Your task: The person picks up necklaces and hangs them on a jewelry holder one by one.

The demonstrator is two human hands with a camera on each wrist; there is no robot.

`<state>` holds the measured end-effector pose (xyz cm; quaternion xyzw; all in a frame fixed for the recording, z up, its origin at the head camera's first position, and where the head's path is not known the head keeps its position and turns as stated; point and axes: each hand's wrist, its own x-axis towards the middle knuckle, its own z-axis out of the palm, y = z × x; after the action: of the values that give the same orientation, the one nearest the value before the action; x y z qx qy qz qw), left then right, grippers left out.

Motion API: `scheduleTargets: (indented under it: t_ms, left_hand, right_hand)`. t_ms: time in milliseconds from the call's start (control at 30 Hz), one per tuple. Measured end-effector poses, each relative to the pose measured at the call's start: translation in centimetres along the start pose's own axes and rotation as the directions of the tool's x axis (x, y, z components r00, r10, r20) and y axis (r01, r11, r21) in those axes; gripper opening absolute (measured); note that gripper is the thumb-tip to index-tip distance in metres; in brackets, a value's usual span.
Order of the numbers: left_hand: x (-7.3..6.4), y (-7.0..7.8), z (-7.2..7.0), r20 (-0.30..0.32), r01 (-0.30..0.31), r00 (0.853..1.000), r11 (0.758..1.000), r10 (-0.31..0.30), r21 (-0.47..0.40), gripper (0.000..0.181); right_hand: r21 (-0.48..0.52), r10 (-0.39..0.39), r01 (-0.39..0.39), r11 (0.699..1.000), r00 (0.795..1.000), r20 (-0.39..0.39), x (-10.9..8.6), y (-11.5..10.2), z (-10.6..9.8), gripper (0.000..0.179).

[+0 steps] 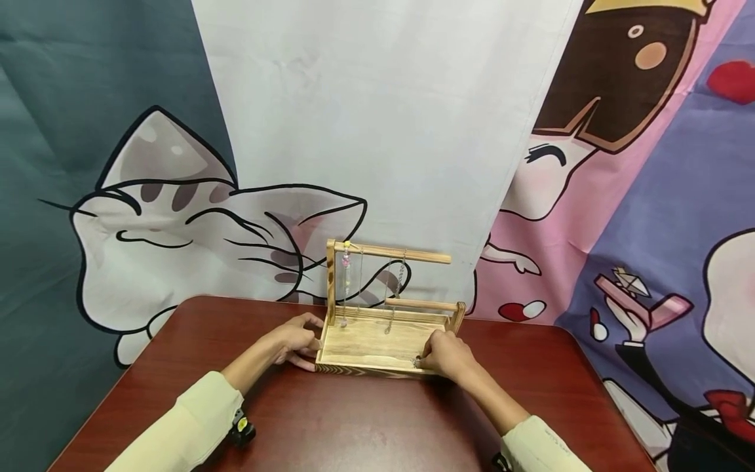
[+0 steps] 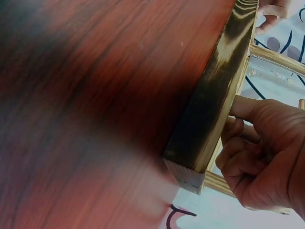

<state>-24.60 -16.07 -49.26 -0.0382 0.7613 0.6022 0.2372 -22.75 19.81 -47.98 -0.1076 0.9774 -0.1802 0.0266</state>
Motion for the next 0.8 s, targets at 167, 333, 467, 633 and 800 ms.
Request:
scheduleTargets:
  t_ms: [167, 333, 467, 633, 800]
  left_hand:
    - [0.0, 0.0, 0.1, 0.000, -0.007, 1.000, 1.000, 0.007, -0.001, 0.058]
    - [-0.1, -0.2, 0.1, -0.002, -0.006, 1.000, 1.000, 0.006, -0.003, 0.058]
    - [-0.2, -0.4, -0.1, -0.005, -0.005, 1.000, 1.000, 0.005, 0.004, 0.059]
    - [-0.2, -0.5, -0.1, -0.002, 0.000, 1.000, 1.000, 0.001, 0.011, 0.059]
    - [0.0, -0.2, -0.1, 0.003, 0.000, 1.000, 1.000, 0.000, -0.003, 0.058]
  right_hand:
    - [-0.012, -0.034, 0.034, 0.999, 0.999, -0.002, 0.4, -0.4, 0.3, 0.028]
    - [0.015, -0.155, 0.156, 0.988, 0.987, -0.036, 1.4, -0.2, 1.9, 0.036]
    - [0.060, -0.217, 0.222, 0.973, 0.973, -0.075, 2.3, -0.2, 3.2, 0.031]
    - [0.094, -0.217, 0.224, 0.970, 0.973, -0.079, 3.7, 0.1, 5.0, 0.027]
    - [0.131, -0.154, 0.169, 0.977, 0.981, -0.115, 4.1, 0.1, 5.4, 0.016]
